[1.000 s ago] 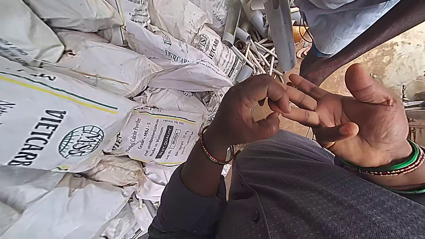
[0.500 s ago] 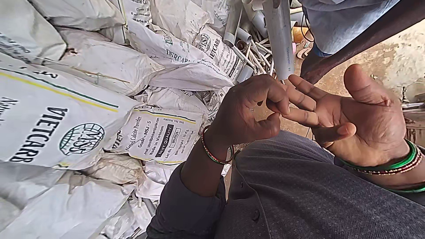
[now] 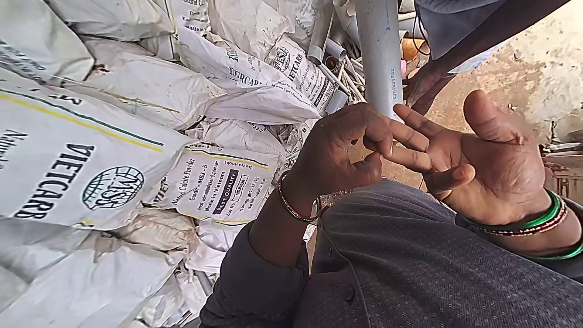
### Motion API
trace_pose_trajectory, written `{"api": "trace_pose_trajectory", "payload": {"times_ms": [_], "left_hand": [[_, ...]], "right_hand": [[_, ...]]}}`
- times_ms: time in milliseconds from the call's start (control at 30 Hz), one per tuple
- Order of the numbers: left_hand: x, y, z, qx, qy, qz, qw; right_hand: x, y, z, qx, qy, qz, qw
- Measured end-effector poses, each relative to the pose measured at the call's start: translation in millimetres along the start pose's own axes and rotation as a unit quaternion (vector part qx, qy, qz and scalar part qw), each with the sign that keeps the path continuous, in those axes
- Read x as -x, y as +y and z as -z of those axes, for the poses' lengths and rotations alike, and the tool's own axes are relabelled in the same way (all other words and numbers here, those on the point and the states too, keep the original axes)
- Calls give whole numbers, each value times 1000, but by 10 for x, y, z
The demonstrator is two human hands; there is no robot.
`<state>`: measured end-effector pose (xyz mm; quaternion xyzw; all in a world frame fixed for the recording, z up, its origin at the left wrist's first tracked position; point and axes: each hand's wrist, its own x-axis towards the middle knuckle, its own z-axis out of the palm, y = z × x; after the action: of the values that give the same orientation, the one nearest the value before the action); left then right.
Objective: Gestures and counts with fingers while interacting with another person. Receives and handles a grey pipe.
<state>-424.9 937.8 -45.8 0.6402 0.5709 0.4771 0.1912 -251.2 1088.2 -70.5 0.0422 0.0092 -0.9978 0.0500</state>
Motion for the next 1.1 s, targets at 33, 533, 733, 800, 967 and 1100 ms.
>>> {"api": "trace_pose_trajectory", "payload": {"times_ms": [33,533,733,800,967,1100], "left_hand": [[2,2,-5,-1,2,1,1000],[51,-45,-19,1,7,14,1000],[99,-58,11,17,18,34,999],[108,-48,14,17,22,39,999],[119,-48,23,23,26,42,999],[114,-32,10,29,33,44,998]], "right_hand": [[1,1,2,1,0,0,1000],[-66,31,54,14,15,4,1000],[-110,7,81,-4,-6,5,1000],[-116,-3,98,-6,-17,1,1000],[-129,-8,105,-5,-26,-1,1000],[-131,-6,101,0,-26,3,1000]]}}
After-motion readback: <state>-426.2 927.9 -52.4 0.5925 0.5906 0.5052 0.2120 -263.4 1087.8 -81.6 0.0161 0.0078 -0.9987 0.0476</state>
